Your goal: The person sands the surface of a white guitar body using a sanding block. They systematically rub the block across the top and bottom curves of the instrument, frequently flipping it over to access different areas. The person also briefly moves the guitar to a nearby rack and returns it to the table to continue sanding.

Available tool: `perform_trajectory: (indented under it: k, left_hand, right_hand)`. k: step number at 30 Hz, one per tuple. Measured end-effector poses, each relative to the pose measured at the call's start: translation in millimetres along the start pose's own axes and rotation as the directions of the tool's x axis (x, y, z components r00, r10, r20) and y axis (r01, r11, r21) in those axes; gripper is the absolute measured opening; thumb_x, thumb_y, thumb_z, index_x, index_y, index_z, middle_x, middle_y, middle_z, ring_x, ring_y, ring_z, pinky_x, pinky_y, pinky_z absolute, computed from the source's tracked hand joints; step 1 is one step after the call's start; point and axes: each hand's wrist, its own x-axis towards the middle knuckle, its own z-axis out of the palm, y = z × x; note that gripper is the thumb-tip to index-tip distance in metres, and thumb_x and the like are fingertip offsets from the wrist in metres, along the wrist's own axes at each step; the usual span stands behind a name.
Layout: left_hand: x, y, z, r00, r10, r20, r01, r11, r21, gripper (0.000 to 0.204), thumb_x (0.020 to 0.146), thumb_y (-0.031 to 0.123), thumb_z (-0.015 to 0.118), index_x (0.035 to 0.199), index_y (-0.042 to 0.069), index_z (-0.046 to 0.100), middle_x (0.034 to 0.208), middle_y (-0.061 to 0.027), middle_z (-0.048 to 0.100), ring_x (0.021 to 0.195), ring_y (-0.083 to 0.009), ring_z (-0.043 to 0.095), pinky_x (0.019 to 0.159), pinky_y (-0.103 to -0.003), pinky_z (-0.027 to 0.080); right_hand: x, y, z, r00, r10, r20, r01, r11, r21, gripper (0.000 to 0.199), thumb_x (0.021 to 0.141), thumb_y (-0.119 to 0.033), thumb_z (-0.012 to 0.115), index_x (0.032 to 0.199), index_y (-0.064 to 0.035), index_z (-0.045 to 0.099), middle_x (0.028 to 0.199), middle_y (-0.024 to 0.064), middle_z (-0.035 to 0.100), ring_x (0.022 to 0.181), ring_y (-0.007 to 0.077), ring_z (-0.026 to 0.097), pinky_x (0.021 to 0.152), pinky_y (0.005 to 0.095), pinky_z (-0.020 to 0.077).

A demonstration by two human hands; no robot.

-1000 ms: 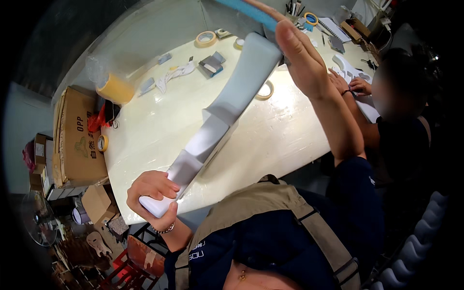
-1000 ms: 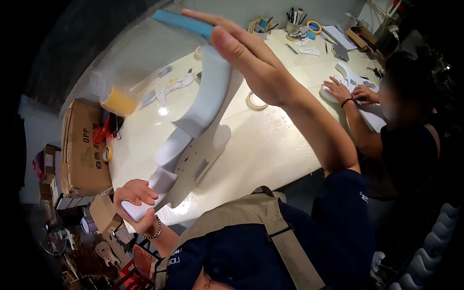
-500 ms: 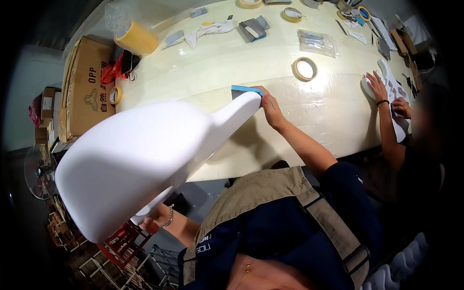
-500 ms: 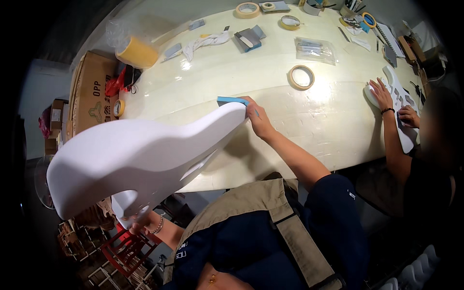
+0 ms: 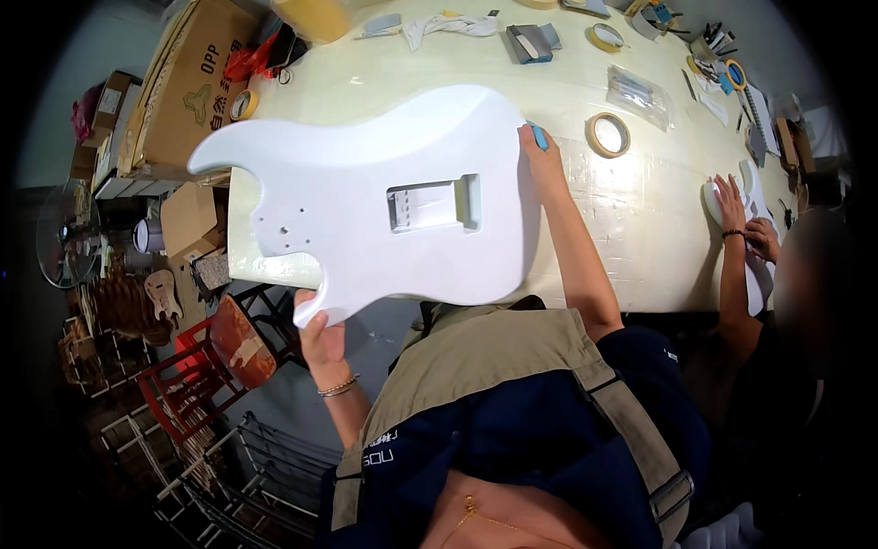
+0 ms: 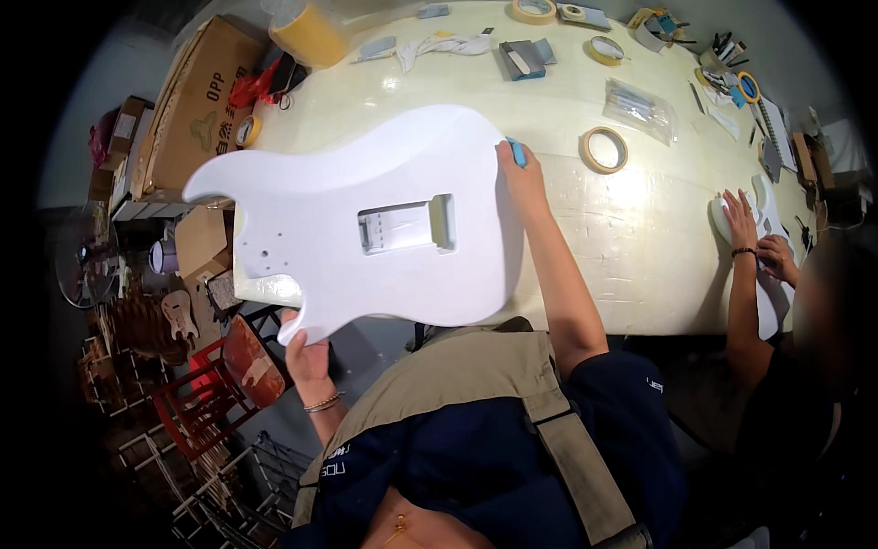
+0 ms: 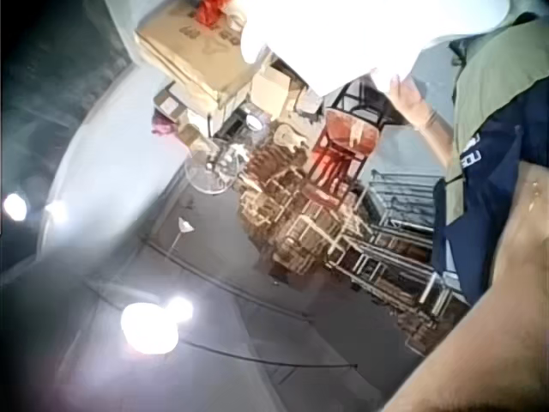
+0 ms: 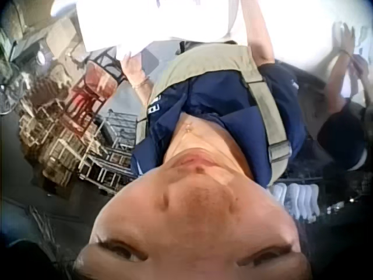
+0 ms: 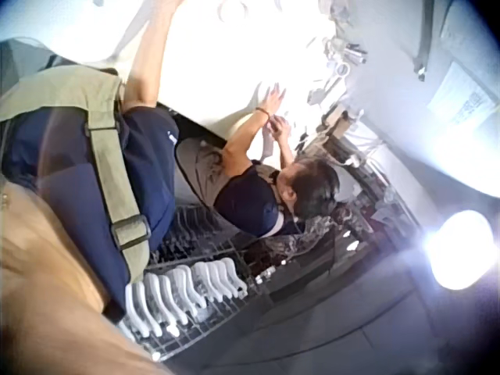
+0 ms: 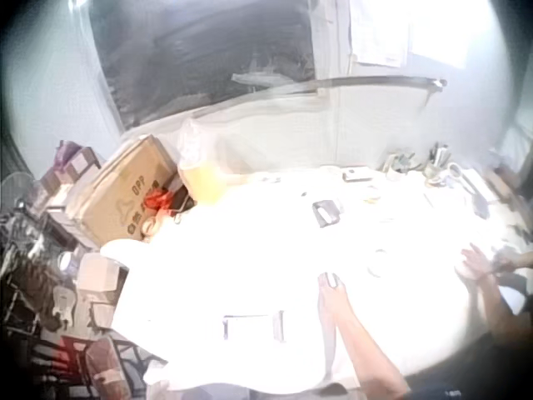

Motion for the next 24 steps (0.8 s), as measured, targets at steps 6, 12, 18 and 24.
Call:
perform_trajectory:
  k: [6, 12, 18, 24]
  left_hand:
    - [-49, -97, -6, 0.922, -0.28, -0.267, 0.154, 0.898, -0.411, 0.034, 0.077, -0.001, 0.059, 0.109, 0.007, 0.05, 0.11, -0.0125, 0.058, 0.109, -0.0301, 0.056, 0.099, -0.048, 0.044]
    - [-79, -124, -27, 0.925, -0.268, -0.27, 0.13, 0.89, -0.437, 0.032, 0.076, 0.001, 0.063, 0.104, 0.009, 0.049, 0.105, -0.0111, 0.058, 0.103, -0.0262, 0.057, 0.091, -0.039, 0.047]
    - [-76, -132, -35, 0.909, -0.326, -0.26, 0.179, 0.868, -0.463, 0.035, 0.076, 0.002, 0.065, 0.106, 0.01, 0.049, 0.103, -0.0103, 0.058, 0.102, -0.0243, 0.056, 0.089, -0.038, 0.047]
    - [-68, -132, -54, 0.844, -0.479, -0.24, 0.386, 0.854, -0.348, 0.057, 0.077, 0.012, 0.071, 0.125, 0.001, 0.045, 0.113, -0.0096, 0.056, 0.101, -0.0193, 0.057, 0.086, -0.031, 0.048]
  right_hand:
    - [3, -6, -16, 0.996, -0.01, -0.087, -0.058, 0.675, -0.736, 0.043, 0.094, -0.039, 0.05, 0.121, -0.0063, 0.055, 0.103, 0.0179, 0.066, 0.101, 0.0346, 0.06, 0.091, 0.0416, 0.0435]
    - [-33, -22, 12, 0.585, -0.716, 0.381, 0.547, 0.0, -0.837, 0.047, 0.086, -0.021, 0.062, 0.13, -0.0088, 0.05, 0.122, 0.0101, 0.059, 0.124, 0.0271, 0.047, 0.108, 0.0621, 0.0147]
    - [-41, -13, 70, 0.432, -0.224, 0.874, 0.863, -0.181, -0.472, 0.073, 0.081, -0.041, 0.064, 0.141, -0.0127, 0.036, 0.151, 0.0185, 0.023, 0.142, 0.0321, 0.015, 0.112, 0.0576, 0.008]
    - [-31, 7, 79, 0.456, -0.114, 0.883, 0.856, -0.214, -0.47, 0.076, 0.08, -0.041, 0.065, 0.144, -0.0154, 0.033, 0.148, 0.0227, 0.024, 0.138, 0.04, 0.021, 0.112, 0.0527, 0.0166]
